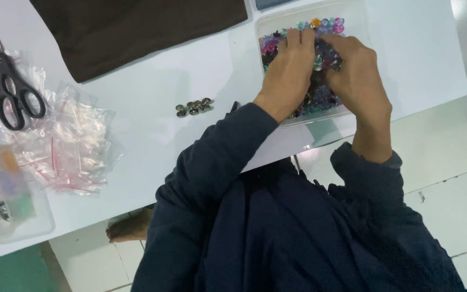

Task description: Sort small metal fasteners from a container of beads and place them into a plastic bag

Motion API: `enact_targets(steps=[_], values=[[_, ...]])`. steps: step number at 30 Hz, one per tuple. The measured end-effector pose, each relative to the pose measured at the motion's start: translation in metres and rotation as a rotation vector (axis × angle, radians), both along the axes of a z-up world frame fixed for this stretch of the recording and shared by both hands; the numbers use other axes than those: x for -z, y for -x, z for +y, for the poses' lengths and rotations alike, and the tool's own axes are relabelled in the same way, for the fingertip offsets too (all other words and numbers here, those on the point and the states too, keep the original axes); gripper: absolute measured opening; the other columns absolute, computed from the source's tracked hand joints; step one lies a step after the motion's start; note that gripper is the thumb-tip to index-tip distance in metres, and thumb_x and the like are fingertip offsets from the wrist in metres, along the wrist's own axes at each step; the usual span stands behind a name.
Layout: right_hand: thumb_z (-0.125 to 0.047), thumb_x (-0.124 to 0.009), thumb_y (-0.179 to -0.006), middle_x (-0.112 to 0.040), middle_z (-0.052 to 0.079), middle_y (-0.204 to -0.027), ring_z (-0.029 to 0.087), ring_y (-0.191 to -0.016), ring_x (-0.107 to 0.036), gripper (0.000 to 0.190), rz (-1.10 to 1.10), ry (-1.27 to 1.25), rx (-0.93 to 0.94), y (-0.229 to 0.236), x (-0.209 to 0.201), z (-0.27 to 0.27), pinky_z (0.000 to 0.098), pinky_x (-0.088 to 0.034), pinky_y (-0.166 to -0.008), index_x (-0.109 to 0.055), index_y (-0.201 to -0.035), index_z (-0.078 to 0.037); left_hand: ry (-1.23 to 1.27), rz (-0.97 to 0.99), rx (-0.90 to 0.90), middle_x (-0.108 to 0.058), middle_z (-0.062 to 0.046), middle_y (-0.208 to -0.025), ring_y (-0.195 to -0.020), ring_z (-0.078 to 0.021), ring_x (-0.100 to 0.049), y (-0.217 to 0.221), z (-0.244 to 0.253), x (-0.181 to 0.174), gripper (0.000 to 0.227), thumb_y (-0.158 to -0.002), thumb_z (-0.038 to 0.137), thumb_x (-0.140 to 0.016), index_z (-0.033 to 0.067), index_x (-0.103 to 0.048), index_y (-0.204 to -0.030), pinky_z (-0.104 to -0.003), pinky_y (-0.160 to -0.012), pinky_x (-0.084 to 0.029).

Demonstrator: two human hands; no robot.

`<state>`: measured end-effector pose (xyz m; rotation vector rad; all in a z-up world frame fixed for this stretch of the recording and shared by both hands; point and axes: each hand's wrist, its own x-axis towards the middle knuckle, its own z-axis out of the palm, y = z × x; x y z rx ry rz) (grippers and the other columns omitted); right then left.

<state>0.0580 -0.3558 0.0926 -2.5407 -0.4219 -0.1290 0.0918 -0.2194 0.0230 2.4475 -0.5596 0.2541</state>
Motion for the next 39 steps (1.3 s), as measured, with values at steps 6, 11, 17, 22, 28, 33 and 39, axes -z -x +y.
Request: enact_targets(steps=[6,11,17,22,28,33,39], values=[[0.012,-0.058,-0.082,-0.068,0.03,-0.127,0.043,-0.103,-0.067,0.056,0.03,-0.032,0.032,-0.001,-0.022,0.0,0.0478,-0.053,-0.086,-0.065,-0.138,0.011,-0.039,-0.07,0.0,-0.057,-0.012,-0.111,-0.1,-0.0362,-0.059,-0.004,0.02,-0.043,0.063,-0.074,-0.021,-0.064,0.0099,-0.05,-0.126,-0.047,-0.065,-0.058],[-0.001,-0.069,-0.085,-0.057,0.031,-0.142,0.044,-0.106,-0.062,0.072,0.382,0.167,0.11,0.013,-0.027,-0.008,0.053,-0.049,-0.091,-0.048,-0.154,0.0,-0.352,-0.11,-0.04,-0.06,-0.018,-0.107,-0.097,-0.0337,-0.06,0.013,0.023,-0.021,0.071,-0.051,0.002,-0.085,0.0013,-0.061,-0.118,-0.037,-0.072,-0.059],[-0.005,-0.076,-0.082,-0.047,0.028,-0.14,0.05,-0.114,-0.052,0.091,0.458,0.184,0.098,0.024,-0.003,-0.011,0.0558,-0.047,-0.088,-0.03,-0.161,0.001,-0.849,-0.129,-0.095,-0.062,-0.024,-0.115,-0.1,-0.0354,-0.06,0.027,-0.002,0.014,0.076,-0.078,0.04,-0.067,-0.0089,-0.054,-0.136,-0.037,-0.08,-0.054],[0.001,-0.07,-0.079,-0.046,0.038,-0.143,0.054,-0.13,-0.045,0.093,0.459,0.099,0.064,0.019,-0.004,-0.009,0.0561,-0.041,-0.102,-0.026,-0.161,0.005,-0.662,-0.118,-0.002,-0.061,-0.023,-0.105,-0.09,-0.0334,-0.062,0.014,0.0,0.035,0.066,-0.058,0.021,-0.083,-0.0081,-0.062,-0.114,-0.035,-0.077,-0.056],[-0.015,-0.074,-0.085,-0.04,0.031,-0.157,0.045,-0.143,-0.04,0.088,0.442,0.032,-0.003,0.012,-0.003,-0.012,0.0492,-0.032,-0.115,-0.03,-0.158,0.007,-0.08,0.42,0.154,-0.052,-0.028,-0.113,-0.092,-0.0468,-0.06,0.009,0.02,-0.009,0.049,-0.078,-0.024,-0.054,-0.0039,-0.046,-0.122,-0.056,-0.065,-0.056],[-0.013,-0.069,-0.085,-0.058,0.019,-0.145,0.033,-0.12,-0.058,0.077,0.507,-0.09,0.082,0.012,-0.015,-0.007,0.0425,-0.044,-0.099,-0.042,-0.156,-0.004,0.111,0.581,0.262,-0.054,-0.017,-0.105,-0.085,-0.0343,-0.061,0.001,0.034,-0.03,0.055,-0.077,-0.013,-0.066,0.0073,-0.04,-0.122,-0.046,-0.064,-0.049],[-0.012,-0.075,-0.094,-0.064,0.007,-0.127,0.021,-0.109,-0.059,0.051,0.389,-0.282,0.119,0.017,-0.017,-0.006,0.0352,-0.045,-0.092,-0.057,-0.141,-0.008,0.456,0.479,0.416,-0.066,-0.012,-0.117,-0.094,-0.023,-0.068,-0.004,0.048,-0.032,0.052,-0.088,0.006,-0.077,0.0121,-0.046,-0.129,-0.035,-0.076,-0.054]])
